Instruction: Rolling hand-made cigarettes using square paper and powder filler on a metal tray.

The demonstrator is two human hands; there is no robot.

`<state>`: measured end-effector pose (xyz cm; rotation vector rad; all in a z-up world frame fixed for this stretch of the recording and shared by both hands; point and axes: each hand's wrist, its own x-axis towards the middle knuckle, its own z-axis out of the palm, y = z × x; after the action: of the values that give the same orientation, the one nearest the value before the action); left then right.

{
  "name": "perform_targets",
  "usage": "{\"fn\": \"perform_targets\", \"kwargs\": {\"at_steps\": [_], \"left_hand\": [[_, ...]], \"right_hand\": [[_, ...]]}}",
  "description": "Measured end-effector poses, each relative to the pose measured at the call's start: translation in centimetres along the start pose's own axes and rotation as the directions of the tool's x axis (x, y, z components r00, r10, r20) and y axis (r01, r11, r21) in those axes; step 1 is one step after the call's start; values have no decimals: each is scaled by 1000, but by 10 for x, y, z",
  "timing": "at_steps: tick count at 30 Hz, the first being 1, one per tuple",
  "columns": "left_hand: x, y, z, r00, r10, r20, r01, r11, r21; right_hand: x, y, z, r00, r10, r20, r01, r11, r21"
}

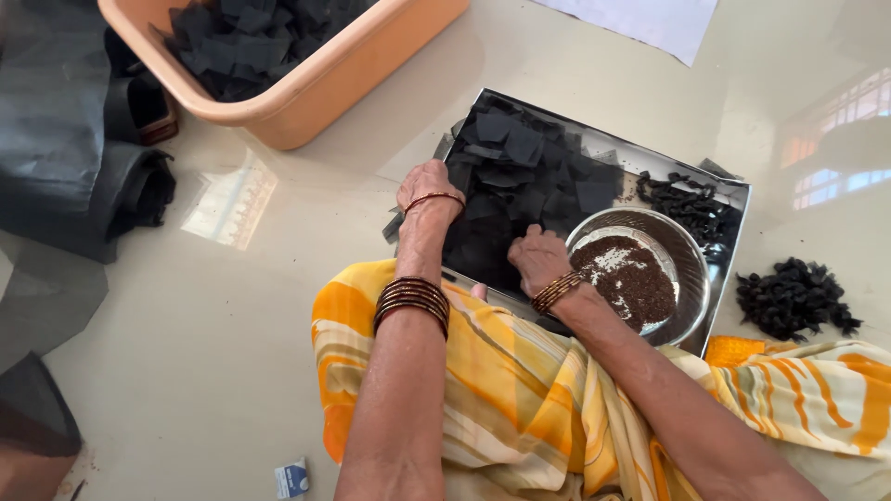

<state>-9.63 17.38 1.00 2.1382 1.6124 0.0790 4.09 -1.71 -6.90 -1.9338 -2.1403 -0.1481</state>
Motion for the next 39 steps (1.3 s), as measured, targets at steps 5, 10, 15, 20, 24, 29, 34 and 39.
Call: {"fn": "perform_targets", "kwargs": {"at_steps": [5, 10, 15, 20, 24, 29, 34, 39], "left_hand": [[-31, 12, -23, 998, 38, -40, -39, 998, -43], [-39, 9, -16, 978, 67, -195, -106, 975, -193], [-72, 33, -26, 928, 147, -342, -283, 875, -392], [-84, 36, -3, 976, 129, 177, 10, 780, -625], [-112, 58, -34, 849, 200, 490, 303, 576, -759], [-96, 44, 5, 901, 266, 343, 240, 353, -904], [-96, 43, -4, 906, 274, 324, 272, 210, -939], [-100, 46, -6, 949, 186, 256, 149, 451, -880]], "right_hand": [[5, 0, 8, 999, 41, 27, -40, 999, -36], [14, -11, -73, 960, 276, 55, -279, 959, 45], [4, 12, -123, 716, 560, 417, -571, 125, 811], [1, 7, -141, 699, 590, 404, -403, -141, 904], [2, 3, -138, 705, 635, 315, -347, -77, 935], [-3, 9, -124, 709, 614, 346, -284, -201, 938], [-1, 7, -131, 707, 597, 379, -242, -300, 923], [6, -6, -147, 771, 537, 341, -319, -137, 938]]}}
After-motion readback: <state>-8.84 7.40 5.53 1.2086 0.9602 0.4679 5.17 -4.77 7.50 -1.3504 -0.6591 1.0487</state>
